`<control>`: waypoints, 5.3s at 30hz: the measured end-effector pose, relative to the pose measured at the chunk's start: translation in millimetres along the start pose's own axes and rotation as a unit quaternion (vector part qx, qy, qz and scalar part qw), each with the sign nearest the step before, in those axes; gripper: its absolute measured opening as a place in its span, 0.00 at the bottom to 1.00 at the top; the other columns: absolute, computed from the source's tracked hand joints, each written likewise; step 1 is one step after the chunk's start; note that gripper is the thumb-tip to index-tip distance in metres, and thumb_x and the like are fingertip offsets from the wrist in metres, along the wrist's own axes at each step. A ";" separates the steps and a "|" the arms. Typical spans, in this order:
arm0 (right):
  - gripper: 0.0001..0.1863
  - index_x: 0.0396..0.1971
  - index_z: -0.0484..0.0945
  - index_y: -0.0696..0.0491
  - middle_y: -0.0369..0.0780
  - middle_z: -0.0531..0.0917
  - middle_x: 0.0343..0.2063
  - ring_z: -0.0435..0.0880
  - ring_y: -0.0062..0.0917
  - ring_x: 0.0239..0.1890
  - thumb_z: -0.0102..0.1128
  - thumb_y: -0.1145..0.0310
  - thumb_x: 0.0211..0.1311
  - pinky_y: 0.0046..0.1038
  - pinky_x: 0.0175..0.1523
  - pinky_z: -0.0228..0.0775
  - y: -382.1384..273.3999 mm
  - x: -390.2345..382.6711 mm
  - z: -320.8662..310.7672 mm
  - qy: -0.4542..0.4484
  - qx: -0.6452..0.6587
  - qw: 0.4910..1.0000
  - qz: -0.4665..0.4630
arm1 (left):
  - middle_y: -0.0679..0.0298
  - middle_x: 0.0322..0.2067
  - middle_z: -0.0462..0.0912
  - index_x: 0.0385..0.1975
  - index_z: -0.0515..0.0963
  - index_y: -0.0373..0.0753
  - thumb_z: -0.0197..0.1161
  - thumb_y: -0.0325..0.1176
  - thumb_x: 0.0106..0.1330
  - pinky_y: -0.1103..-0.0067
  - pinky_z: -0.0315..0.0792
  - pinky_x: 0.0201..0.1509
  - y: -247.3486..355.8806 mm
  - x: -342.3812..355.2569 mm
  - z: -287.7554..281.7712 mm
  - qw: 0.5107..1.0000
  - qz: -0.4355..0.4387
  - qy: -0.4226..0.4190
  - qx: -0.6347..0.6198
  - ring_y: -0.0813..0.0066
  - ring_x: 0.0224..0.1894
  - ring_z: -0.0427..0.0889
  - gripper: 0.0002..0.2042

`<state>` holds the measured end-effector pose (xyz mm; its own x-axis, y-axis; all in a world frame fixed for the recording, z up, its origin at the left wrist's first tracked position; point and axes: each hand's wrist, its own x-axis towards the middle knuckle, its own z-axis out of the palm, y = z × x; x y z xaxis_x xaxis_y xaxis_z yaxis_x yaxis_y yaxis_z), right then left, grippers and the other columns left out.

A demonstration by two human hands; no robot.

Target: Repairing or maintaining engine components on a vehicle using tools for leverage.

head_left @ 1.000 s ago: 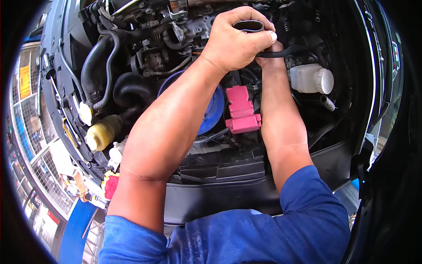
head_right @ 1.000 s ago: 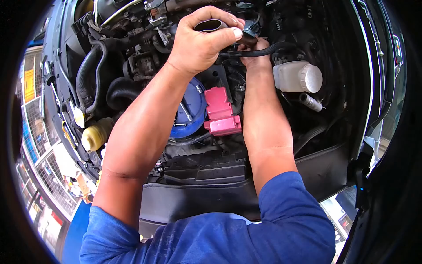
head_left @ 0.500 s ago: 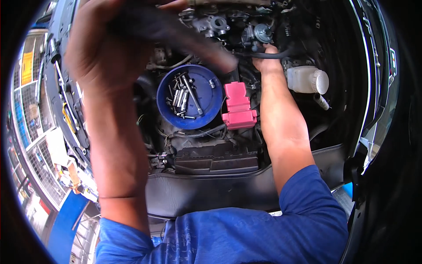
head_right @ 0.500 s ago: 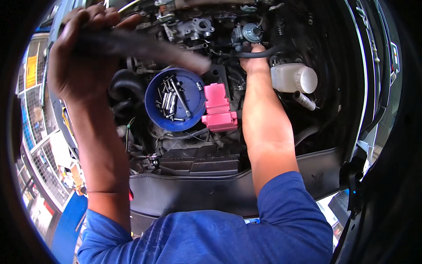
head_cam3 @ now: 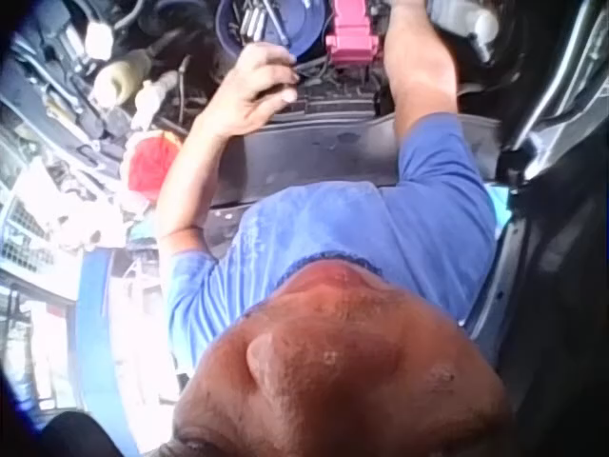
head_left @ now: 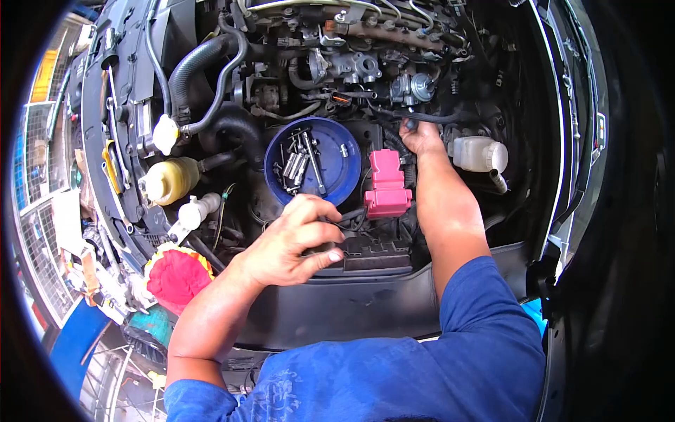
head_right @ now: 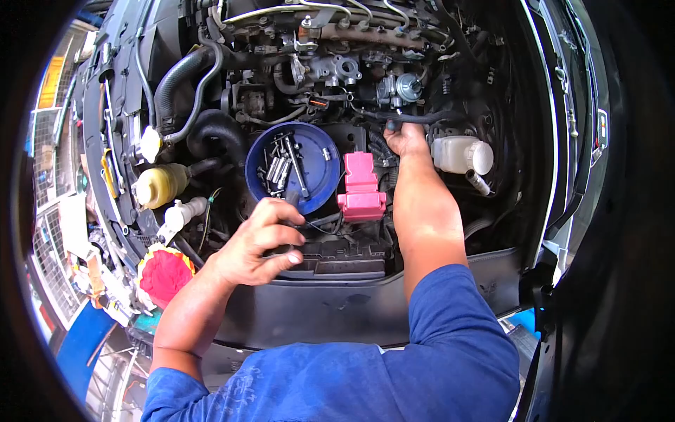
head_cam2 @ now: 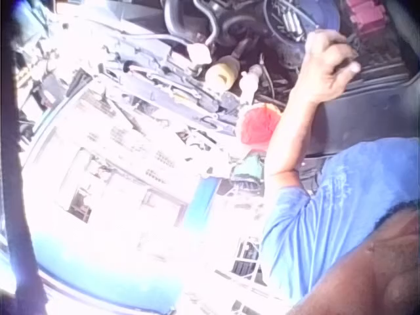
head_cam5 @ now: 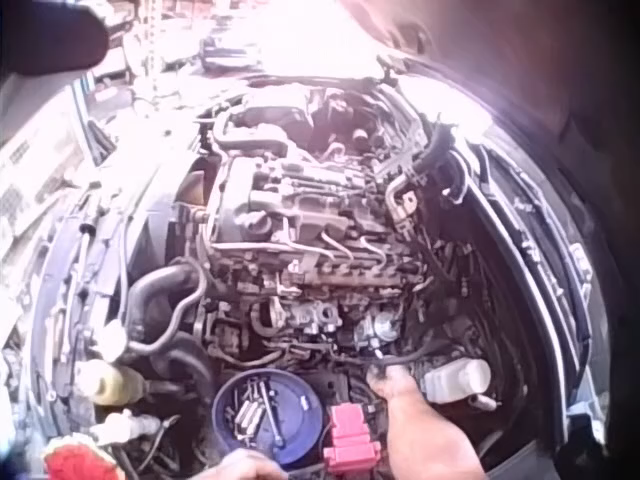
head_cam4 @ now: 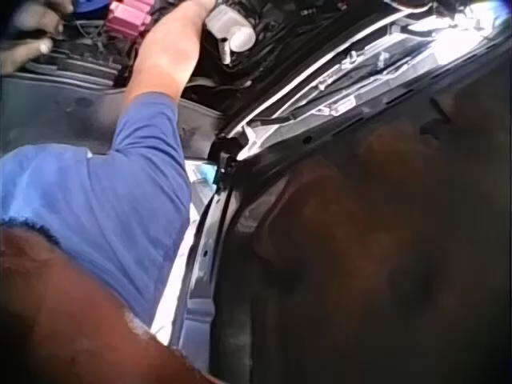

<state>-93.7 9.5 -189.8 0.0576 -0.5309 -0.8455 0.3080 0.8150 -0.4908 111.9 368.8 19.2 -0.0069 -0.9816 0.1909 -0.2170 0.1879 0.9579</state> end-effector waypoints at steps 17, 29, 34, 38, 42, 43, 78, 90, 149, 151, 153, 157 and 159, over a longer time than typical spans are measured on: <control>0.37 0.68 0.60 0.56 0.40 0.78 0.26 0.75 0.22 0.20 0.51 0.78 0.52 0.27 0.25 0.70 9.9 -135.8 27.0 -0.069 -0.615 0.775 -0.126 | 0.49 0.54 0.74 0.57 0.73 0.34 0.72 0.53 0.56 0.62 0.65 0.65 -13.4 -21.2 13.5 0.990 -0.065 -0.125 0.008 0.49 0.61 0.70 0.35; 0.39 0.74 0.53 0.49 0.34 0.76 0.25 0.72 0.15 0.22 0.49 0.81 0.62 0.21 0.29 0.67 5.4 -276.5 44.9 -0.207 -0.644 0.722 -0.146 | 0.45 0.48 0.82 0.45 0.80 0.31 0.58 0.29 0.64 0.63 0.80 0.51 -105.8 37.3 7.5 0.811 -0.500 -0.060 0.298 0.51 0.51 0.84 0.13; 0.37 0.72 0.54 0.47 0.56 0.83 0.32 0.83 0.45 0.32 0.51 0.74 0.61 0.41 0.43 0.74 37.3 -297.5 49.7 -0.305 -0.749 0.525 -0.264 | 0.44 0.48 0.81 0.51 0.76 0.34 0.48 0.30 0.70 0.64 0.80 0.51 -148.8 42.6 31.9 0.806 -0.493 -0.036 0.326 0.52 0.50 0.84 0.14; 0.38 0.72 0.57 0.44 0.55 0.79 0.23 0.81 0.48 0.28 0.50 0.74 0.58 0.40 0.40 0.72 47.3 -317.8 74.5 -0.266 -0.821 0.452 -0.225 | 0.46 0.52 0.79 0.52 0.75 0.37 0.45 0.31 0.72 0.61 0.78 0.53 -144.6 50.6 28.9 0.808 -0.488 -0.054 0.325 0.51 0.52 0.83 0.15; 0.38 0.71 0.57 0.47 0.56 0.80 0.23 0.81 0.52 0.29 0.51 0.73 0.57 0.47 0.41 0.71 50.6 -312.1 76.1 -0.266 -0.837 0.415 -0.239 | 0.47 0.54 0.77 0.54 0.74 0.38 0.45 0.32 0.73 0.62 0.77 0.56 -141.5 49.7 27.0 0.812 -0.480 -0.056 0.326 0.52 0.55 0.81 0.16; 0.38 0.71 0.57 0.49 0.56 0.80 0.23 0.81 0.52 0.29 0.51 0.73 0.57 0.47 0.41 0.71 52.3 -312.5 76.9 -0.263 -0.848 0.402 -0.223 | 0.47 0.55 0.77 0.54 0.74 0.37 0.45 0.32 0.72 0.63 0.76 0.57 -141.0 46.8 26.2 0.815 -0.471 -0.062 0.333 0.52 0.57 0.79 0.16; 0.38 0.74 0.47 0.54 0.34 0.74 0.22 0.73 0.15 0.19 0.45 0.81 0.63 0.20 0.25 0.68 39.4 -309.1 64.8 -0.401 -0.537 0.738 -0.078 | 0.69 0.38 0.73 0.44 0.69 0.38 0.51 0.16 0.57 0.84 0.67 0.45 -75.9 45.2 -1.5 0.915 -0.173 0.171 -0.323 0.83 0.40 0.71 0.15; 0.41 0.74 0.44 0.55 0.36 0.76 0.21 0.76 0.18 0.18 0.43 0.84 0.59 0.23 0.23 0.70 39.2 -303.8 58.5 -0.435 -0.578 0.690 -0.012 | 0.64 0.33 0.79 0.49 0.67 0.41 0.51 0.14 0.58 0.83 0.68 0.24 -56.6 39.3 -20.4 0.806 -0.297 0.093 -0.503 0.78 0.27 0.78 0.19; 0.24 0.51 0.80 0.51 0.51 0.84 0.47 0.82 0.42 0.53 0.65 0.58 0.54 0.33 0.59 0.71 14.9 -132.9 25.2 0.002 -0.753 0.600 -0.269 | 0.50 0.44 0.84 0.61 0.70 0.31 0.68 0.36 0.61 0.70 0.78 0.49 -65.5 34.8 -27.8 0.954 -0.278 0.076 0.086 0.60 0.41 0.86 0.29; 0.20 0.45 0.83 0.54 0.48 0.86 0.41 0.86 0.37 0.44 0.66 0.58 0.54 0.33 0.50 0.76 -19.0 -80.6 -20.6 0.030 -0.686 0.660 -0.307 | 0.50 0.44 0.84 0.60 0.71 0.31 0.68 0.36 0.61 0.69 0.78 0.49 -62.0 55.8 -17.0 0.965 -0.248 0.064 0.053 0.60 0.41 0.85 0.28; 0.20 0.45 0.83 0.54 0.43 0.87 0.37 0.84 0.29 0.37 0.65 0.57 0.56 0.30 0.41 0.73 9.3 -74.0 2.7 0.009 -0.636 0.739 -0.221 | 0.50 0.44 0.84 0.60 0.71 0.31 0.68 0.36 0.61 0.69 0.78 0.50 -67.9 41.7 -23.2 0.955 -0.278 0.067 0.075 0.60 0.42 0.85 0.28; 0.16 0.41 0.83 0.53 0.39 0.87 0.32 0.82 0.20 0.28 0.64 0.56 0.61 0.23 0.27 0.66 10.0 -64.4 16.7 0.014 -0.563 0.817 -0.123 | 0.50 0.46 0.83 0.60 0.71 0.31 0.69 0.36 0.61 0.69 0.77 0.51 -61.5 41.4 -27.7 0.949 -0.300 0.060 0.074 0.60 0.43 0.85 0.29; 0.15 0.41 0.82 0.51 0.39 0.87 0.32 0.82 0.19 0.27 0.63 0.57 0.63 0.18 0.26 0.66 3.5 -59.8 13.1 0.007 -0.543 0.832 -0.114 | 0.50 0.46 0.83 0.60 0.71 0.31 0.69 0.36 0.60 0.69 0.77 0.51 -62.8 43.2 -26.7 0.949 -0.301 0.057 0.077 0.60 0.43 0.85 0.29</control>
<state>-83.7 41.0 -138.3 0.1027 -0.7042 -0.7025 -0.7310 0.4255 -0.5334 151.3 315.5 -27.0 0.2675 -0.8978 -0.3499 -0.2885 -0.4211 0.8599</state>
